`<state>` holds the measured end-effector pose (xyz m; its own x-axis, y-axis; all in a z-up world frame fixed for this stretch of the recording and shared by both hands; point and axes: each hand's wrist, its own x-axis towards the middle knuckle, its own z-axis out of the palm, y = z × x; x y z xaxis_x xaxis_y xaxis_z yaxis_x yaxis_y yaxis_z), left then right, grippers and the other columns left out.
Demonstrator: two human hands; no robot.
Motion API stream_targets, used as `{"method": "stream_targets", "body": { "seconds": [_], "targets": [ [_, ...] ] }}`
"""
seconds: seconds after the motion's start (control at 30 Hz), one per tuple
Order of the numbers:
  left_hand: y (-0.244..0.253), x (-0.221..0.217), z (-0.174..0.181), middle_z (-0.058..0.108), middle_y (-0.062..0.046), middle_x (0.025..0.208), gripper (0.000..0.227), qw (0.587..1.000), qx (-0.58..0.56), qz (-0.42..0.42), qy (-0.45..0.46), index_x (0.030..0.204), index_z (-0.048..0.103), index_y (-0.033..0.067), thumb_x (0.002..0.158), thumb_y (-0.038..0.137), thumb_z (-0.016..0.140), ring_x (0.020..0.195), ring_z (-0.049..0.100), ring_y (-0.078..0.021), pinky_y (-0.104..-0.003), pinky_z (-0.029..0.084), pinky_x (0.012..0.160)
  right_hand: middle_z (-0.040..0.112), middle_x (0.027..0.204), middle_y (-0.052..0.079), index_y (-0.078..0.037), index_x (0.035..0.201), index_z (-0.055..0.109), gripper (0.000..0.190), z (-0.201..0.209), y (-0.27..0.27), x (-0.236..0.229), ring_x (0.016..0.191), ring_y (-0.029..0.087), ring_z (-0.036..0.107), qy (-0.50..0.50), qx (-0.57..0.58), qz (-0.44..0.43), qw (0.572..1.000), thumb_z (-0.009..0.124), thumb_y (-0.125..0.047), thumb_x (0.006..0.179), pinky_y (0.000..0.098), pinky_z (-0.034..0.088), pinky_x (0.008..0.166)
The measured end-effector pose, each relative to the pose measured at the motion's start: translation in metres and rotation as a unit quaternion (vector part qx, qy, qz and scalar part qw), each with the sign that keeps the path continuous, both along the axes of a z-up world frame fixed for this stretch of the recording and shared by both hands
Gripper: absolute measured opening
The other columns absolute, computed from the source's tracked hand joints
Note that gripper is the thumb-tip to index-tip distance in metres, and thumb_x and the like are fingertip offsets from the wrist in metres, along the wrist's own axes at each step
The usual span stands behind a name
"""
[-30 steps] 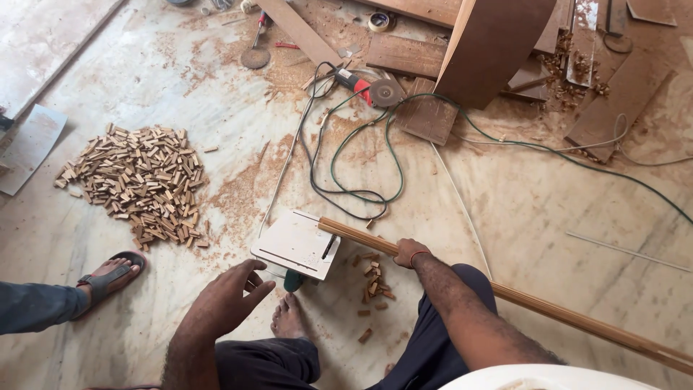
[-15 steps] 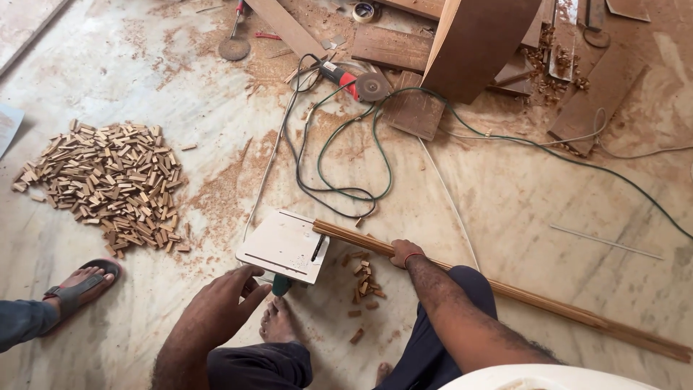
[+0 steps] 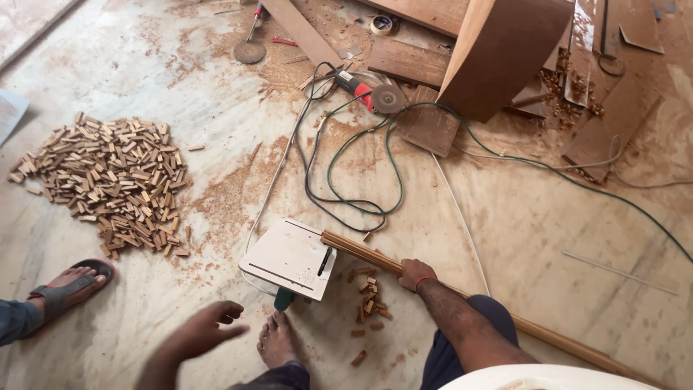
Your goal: Cutting decorative wood strips into small blocks using a small table saw.
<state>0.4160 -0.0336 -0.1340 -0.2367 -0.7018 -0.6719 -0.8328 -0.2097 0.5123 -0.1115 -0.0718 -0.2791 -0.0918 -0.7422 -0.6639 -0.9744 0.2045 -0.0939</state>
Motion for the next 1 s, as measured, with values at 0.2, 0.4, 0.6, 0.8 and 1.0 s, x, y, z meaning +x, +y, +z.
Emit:
{"method": "stream_targets", "body": {
  "seconds": [0.2, 0.4, 0.6, 0.8, 1.0],
  "targets": [
    [0.011, -0.048, -0.156, 0.053, -0.012, 0.144, 0.082, 0.980, -0.181, 0.035, 0.072, 0.145, 0.051, 0.0145, 0.074, 0.033, 0.088, 0.133, 0.051, -0.0292, -0.041, 0.046, 0.110, 0.075, 0.106, 0.015, -0.012, 0.110, 0.070, 0.032, 0.003, 0.003, 0.002, 0.104, 0.033, 0.072, 0.006, -0.049, 0.018, 0.999, 0.067, -0.037, 0.090, 0.0451, 0.056, 0.096],
    [0.009, -0.090, -0.213, 0.058, -0.005, 0.142, 0.057, 0.947, -0.290, 0.087, 0.110, 0.130, 0.065, 0.0223, 0.077, 0.028, 0.083, 0.135, 0.052, -0.0314, -0.043, 0.048, 0.109, 0.076, 0.103, 0.016, -0.011, 0.106, 0.071, 0.032, -0.003, -0.001, 0.002, 0.100, 0.036, 0.072, 0.023, -0.059, 0.034, 0.997, 0.069, -0.037, 0.088, 0.0466, 0.058, 0.092],
    [0.009, -0.091, -0.223, 0.056, -0.005, 0.142, 0.064, 0.937, -0.314, 0.106, 0.115, 0.132, 0.062, 0.0208, 0.073, 0.027, 0.085, 0.133, 0.050, -0.0323, -0.044, 0.047, 0.109, 0.076, 0.103, 0.017, -0.011, 0.107, 0.071, 0.032, 0.003, -0.004, 0.014, 0.100, 0.036, 0.072, 0.014, -0.054, 0.026, 0.998, 0.072, -0.036, 0.086, 0.0464, 0.058, 0.092],
    [0.006, -0.092, -0.217, 0.050, -0.006, 0.148, 0.067, 0.938, -0.308, 0.113, 0.112, 0.131, 0.063, 0.0221, 0.069, 0.025, 0.087, 0.137, 0.047, -0.0311, -0.043, 0.043, 0.113, 0.076, 0.100, 0.015, -0.011, 0.109, 0.068, 0.031, 0.010, -0.005, 0.019, 0.097, 0.033, 0.074, 0.021, -0.031, 0.039, 0.999, 0.069, -0.034, 0.089, 0.0454, 0.058, 0.092],
    [0.009, -0.094, -0.223, 0.051, -0.007, 0.147, 0.066, 0.936, -0.314, 0.116, 0.106, 0.131, 0.063, 0.0203, 0.071, 0.026, 0.087, 0.138, 0.046, -0.0309, -0.042, 0.042, 0.115, 0.075, 0.099, 0.016, -0.010, 0.107, 0.067, 0.031, 0.012, -0.003, 0.019, 0.097, 0.035, 0.072, 0.025, -0.046, 0.057, 0.997, 0.072, -0.035, 0.088, 0.0466, 0.057, 0.091]
  ]
}}
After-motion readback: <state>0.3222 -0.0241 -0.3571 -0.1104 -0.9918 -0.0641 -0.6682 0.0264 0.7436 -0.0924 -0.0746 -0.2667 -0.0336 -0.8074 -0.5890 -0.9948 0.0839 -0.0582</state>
